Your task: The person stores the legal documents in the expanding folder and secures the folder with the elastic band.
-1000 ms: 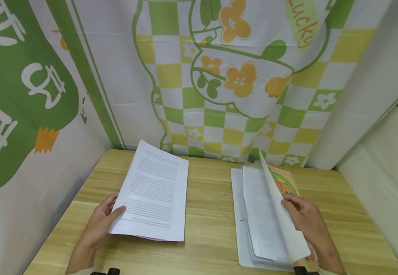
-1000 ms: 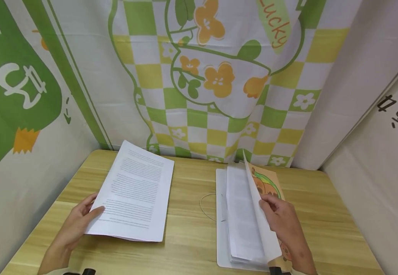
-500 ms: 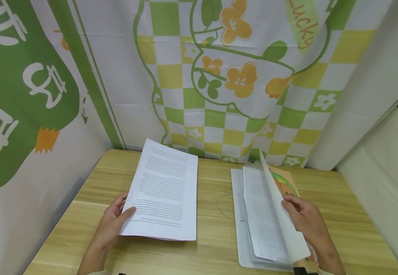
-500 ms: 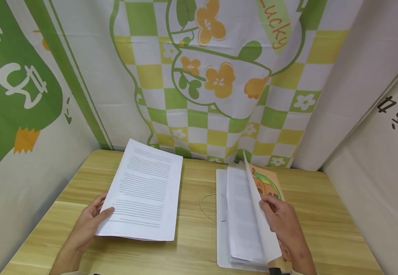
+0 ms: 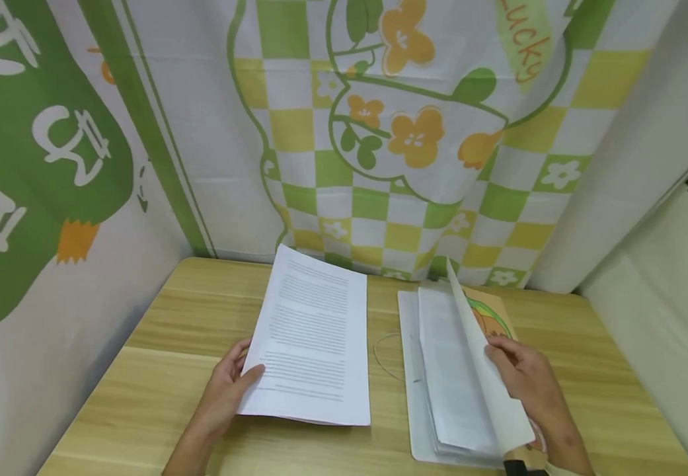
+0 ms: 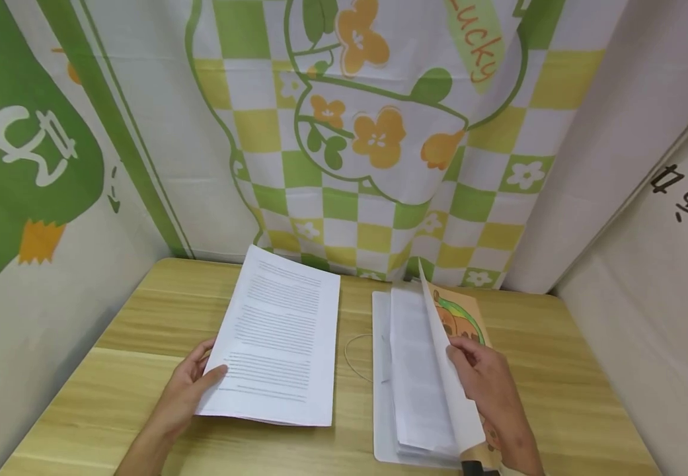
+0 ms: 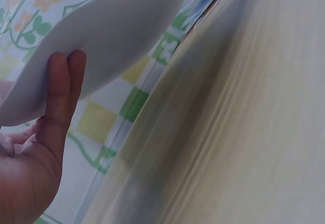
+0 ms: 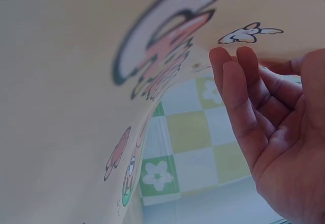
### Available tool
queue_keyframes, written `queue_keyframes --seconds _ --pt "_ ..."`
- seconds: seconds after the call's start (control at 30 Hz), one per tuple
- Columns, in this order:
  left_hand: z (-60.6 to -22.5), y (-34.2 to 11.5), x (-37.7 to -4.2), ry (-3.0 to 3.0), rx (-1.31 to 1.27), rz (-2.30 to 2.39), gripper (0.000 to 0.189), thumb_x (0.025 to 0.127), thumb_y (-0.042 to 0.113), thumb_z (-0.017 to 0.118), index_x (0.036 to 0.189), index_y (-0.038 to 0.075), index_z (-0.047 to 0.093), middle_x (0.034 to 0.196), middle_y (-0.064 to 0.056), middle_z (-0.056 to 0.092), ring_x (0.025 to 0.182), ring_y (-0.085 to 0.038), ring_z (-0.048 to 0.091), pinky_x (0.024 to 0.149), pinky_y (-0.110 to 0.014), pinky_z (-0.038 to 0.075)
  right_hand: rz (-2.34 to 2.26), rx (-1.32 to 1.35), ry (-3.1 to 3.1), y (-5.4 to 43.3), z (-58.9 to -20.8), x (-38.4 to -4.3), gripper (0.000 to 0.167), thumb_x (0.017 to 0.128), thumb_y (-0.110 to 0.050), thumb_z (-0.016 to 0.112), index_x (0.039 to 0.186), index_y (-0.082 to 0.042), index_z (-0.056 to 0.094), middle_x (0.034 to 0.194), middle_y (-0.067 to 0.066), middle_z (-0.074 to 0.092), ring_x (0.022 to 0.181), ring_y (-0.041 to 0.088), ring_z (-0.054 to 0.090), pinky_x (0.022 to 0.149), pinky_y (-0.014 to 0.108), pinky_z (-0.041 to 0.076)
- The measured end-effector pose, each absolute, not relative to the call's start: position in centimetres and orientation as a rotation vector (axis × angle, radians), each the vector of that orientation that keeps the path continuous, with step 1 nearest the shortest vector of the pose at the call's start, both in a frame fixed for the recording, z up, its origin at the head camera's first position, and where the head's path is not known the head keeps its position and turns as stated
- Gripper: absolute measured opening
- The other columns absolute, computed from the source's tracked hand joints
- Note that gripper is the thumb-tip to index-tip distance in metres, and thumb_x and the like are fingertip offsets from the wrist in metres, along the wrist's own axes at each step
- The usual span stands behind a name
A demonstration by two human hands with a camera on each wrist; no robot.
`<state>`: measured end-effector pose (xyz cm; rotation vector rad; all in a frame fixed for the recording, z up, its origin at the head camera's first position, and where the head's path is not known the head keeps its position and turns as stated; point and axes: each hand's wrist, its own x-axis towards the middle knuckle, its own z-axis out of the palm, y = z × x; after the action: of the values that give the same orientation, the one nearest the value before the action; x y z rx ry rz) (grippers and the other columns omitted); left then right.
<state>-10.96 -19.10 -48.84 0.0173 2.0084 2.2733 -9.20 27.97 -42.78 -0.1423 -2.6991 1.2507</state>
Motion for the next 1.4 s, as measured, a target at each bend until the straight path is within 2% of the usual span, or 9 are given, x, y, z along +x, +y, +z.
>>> queue_keyframes --seconds 0.17,0.37,0.7,0.97,1.17,1.4 --pt "-48.9 -17.9 -10.8 1.966 0.04 2.288 0.055 0.098 -0.008 0.058 0.149 -0.003 0.04 0.12 -0.023 0.064 0.092 -0.026 0.071 0.069 -0.038 0.061 1.234 -0.137 -2.708 27.8 -42.7 -9.3 0.039 0.105 -0.026 0.061 0.128 0.004 0.068 0.111 0.02 0.069 0.055 0.016 0.055 0.049 0.031 0.048" --pt "-49.0 -16.8 -10.8 1.909 0.094 2.271 0.056 0.099 -0.006 0.058 0.15 -0.003 0.038 0.122 -0.024 0.063 0.094 -0.026 0.071 0.071 -0.039 0.061 1.221 -0.121 -2.704 27.6 -42.6 -9.3 0.036 0.105 -0.024 0.061 0.127 0.003 0.069 0.099 0.015 0.069 0.053 0.015 0.053 0.046 0.031 0.046" --pt "-48.9 -15.2 -10.9 1.851 0.12 2.257 0.058 0.1 -0.004 0.057 0.153 -0.001 0.036 0.12 -0.023 0.063 0.094 -0.029 0.071 0.071 -0.041 0.061 1.219 -0.13 -2.738 27.3 -42.7 -9.4 0.037 0.105 -0.025 0.061 0.128 0.003 0.069 0.1 0.015 0.068 0.056 0.016 0.055 0.048 0.031 0.048" --pt "-48.8 -14.3 -11.0 1.821 0.117 2.234 0.056 0.1 -0.001 0.058 0.152 0.003 0.038 0.121 -0.022 0.063 0.095 -0.031 0.07 0.071 -0.04 0.061 1.271 -0.067 -2.687 26.9 -42.7 -9.7 0.031 0.104 -0.02 0.061 0.123 0.003 0.071 0.069 0.005 0.055 0.045 0.013 0.046 0.044 0.029 0.042" --pt "-48.8 -13.6 -11.2 1.808 0.142 2.257 0.056 0.1 -0.002 0.057 0.153 0.004 0.038 0.122 -0.022 0.062 0.096 -0.03 0.07 0.071 -0.04 0.061 1.296 -0.063 -2.687 26.6 -42.8 -9.8 0.033 0.105 -0.02 0.061 0.124 0.004 0.07 0.069 0.003 0.053 0.046 0.012 0.045 0.043 0.028 0.041" --pt "-48.9 -12.7 -11.4 1.794 0.181 2.255 0.057 0.1 -0.002 0.058 0.153 -0.001 0.036 0.121 -0.022 0.063 0.094 -0.027 0.071 0.07 -0.038 0.061 1.312 -0.03 -2.677 26.5 -42.8 -9.8 0.032 0.105 -0.02 0.061 0.125 0.004 0.07 0.064 0.002 0.05 0.045 0.012 0.044 0.043 0.029 0.041"
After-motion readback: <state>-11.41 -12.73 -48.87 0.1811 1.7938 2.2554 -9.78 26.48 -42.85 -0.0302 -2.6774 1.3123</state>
